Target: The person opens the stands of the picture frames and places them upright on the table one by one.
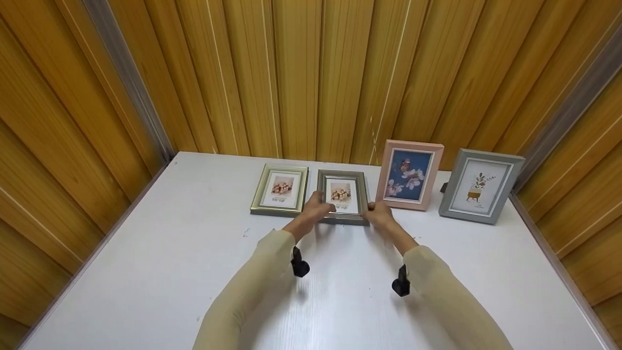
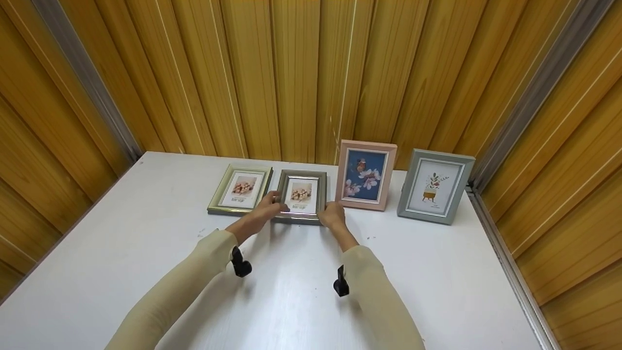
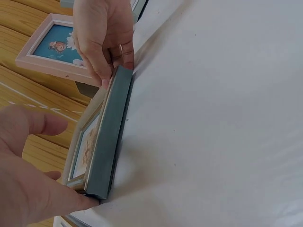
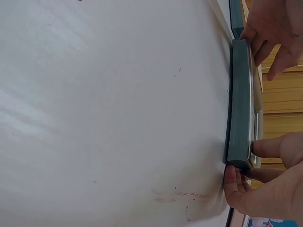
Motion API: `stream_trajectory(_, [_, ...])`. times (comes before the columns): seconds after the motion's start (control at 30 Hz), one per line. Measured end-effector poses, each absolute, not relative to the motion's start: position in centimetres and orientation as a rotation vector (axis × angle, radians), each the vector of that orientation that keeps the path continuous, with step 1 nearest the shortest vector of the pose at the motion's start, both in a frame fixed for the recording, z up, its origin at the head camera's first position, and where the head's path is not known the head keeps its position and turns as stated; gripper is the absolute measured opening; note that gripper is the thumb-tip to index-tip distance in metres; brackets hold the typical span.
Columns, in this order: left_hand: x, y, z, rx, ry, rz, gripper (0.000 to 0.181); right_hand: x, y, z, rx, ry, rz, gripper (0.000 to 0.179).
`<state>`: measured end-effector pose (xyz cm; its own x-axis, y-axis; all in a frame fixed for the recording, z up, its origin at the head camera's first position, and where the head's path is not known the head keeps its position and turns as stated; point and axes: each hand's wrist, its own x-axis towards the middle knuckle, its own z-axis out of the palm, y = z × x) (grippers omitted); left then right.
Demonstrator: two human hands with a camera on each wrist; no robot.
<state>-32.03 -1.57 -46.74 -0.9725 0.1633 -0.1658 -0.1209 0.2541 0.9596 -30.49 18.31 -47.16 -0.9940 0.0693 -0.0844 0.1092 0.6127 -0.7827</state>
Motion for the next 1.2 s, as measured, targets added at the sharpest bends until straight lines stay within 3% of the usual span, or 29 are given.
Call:
stream_trajectory(0.5, [-31.6, -1.8, -45.2, -0.167, 2.185, 2.003, 0.051, -29.9, 18.6, -46.1, 0.307, 2.638, -1.639, 0.042])
stream_trajectory(0.77, [-32.0, -2.5, -43.9, -0.197, 2.134, 2.043, 0.074, -29.2, 18.6, -45.1, 0.347, 2.45, -1.834, 0.051])
stream_trajectory(0.97, [-31.7, -3.3, -43.0, -0.155, 2.151, 2.015, 0.069, -28.6, 18.6, -43.7, 0.287, 2.361, -1.909, 0.063])
stream_trajectory(1.2, [-31.1, -4.4, -41.5, -0.13, 2.108, 2.049, 0.077, -28.0, 18.3, -41.8, 0.219, 2.354, -1.852, 0.075])
